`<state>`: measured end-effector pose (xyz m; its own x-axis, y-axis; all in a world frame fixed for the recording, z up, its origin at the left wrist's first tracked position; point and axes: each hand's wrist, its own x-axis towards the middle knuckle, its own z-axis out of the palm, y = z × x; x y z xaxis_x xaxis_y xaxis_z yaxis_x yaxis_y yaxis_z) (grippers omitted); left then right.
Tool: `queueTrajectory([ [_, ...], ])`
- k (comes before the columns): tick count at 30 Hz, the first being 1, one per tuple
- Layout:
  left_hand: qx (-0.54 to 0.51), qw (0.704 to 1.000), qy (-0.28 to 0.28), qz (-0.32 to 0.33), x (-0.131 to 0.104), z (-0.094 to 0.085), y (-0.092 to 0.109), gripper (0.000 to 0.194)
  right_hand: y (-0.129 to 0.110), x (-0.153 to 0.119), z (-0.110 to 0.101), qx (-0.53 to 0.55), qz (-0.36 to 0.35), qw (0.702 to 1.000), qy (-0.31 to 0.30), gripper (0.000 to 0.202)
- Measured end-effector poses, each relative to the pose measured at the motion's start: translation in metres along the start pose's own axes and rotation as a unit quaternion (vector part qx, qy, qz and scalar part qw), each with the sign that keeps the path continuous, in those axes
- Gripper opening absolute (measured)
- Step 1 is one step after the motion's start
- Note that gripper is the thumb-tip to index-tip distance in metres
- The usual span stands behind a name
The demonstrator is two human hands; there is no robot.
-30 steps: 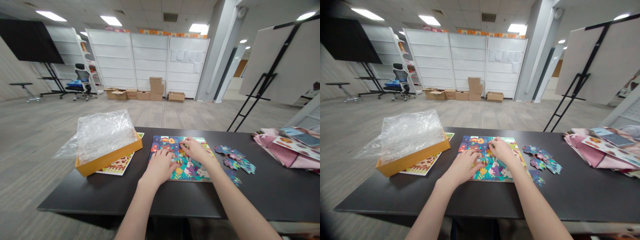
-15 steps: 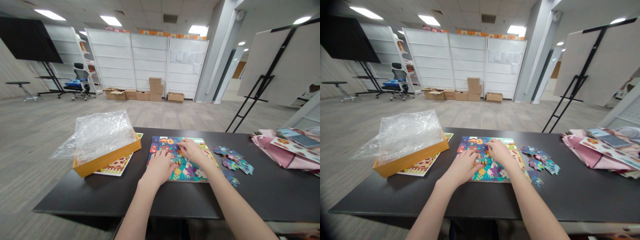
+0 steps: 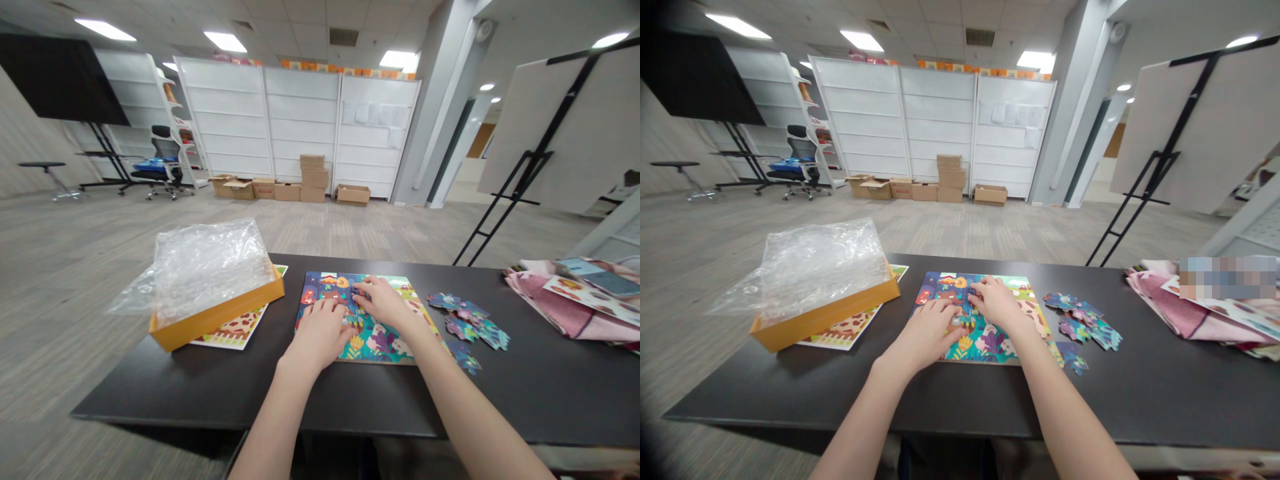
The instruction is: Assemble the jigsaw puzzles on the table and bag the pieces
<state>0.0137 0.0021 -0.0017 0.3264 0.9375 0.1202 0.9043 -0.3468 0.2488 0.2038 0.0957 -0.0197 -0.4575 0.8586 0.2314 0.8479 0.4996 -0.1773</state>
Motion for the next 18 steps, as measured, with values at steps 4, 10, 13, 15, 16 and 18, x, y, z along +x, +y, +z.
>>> queueTrajectory([
  [4,0.001,1.000,-0.002,-0.002,0.0005,0.0000,0.0006,0.041,-0.0001,0.0002,-0.0009,-0.003,-0.003,1.000,-0.008,0.031],
  [10,0.004,1.000,0.002,0.002,0.0006,-0.0001,0.0002,0.040,-0.0034,0.0025,-0.0042,-0.017,-0.003,1.000,-0.017,0.032],
  [13,0.006,1.000,-0.005,-0.001,0.0009,-0.0010,0.0006,0.040,-0.0044,0.0029,-0.0051,-0.019,-0.001,0.999,-0.026,0.032],
  [15,0.008,1.000,-0.007,-0.005,0.0013,-0.0018,0.0012,0.040,-0.0041,0.0032,-0.0048,-0.020,-0.005,0.999,-0.029,0.032],
  [16,0.009,1.000,-0.007,-0.006,0.0015,-0.0022,0.0016,0.040,-0.0037,0.0034,-0.0044,-0.021,-0.007,0.999,-0.030,0.032],
  [18,0.009,1.000,-0.006,-0.006,0.0018,-0.0027,0.0022,0.040,-0.0031,0.0039,-0.0033,-0.023,-0.008,0.999,-0.031,0.032],
])
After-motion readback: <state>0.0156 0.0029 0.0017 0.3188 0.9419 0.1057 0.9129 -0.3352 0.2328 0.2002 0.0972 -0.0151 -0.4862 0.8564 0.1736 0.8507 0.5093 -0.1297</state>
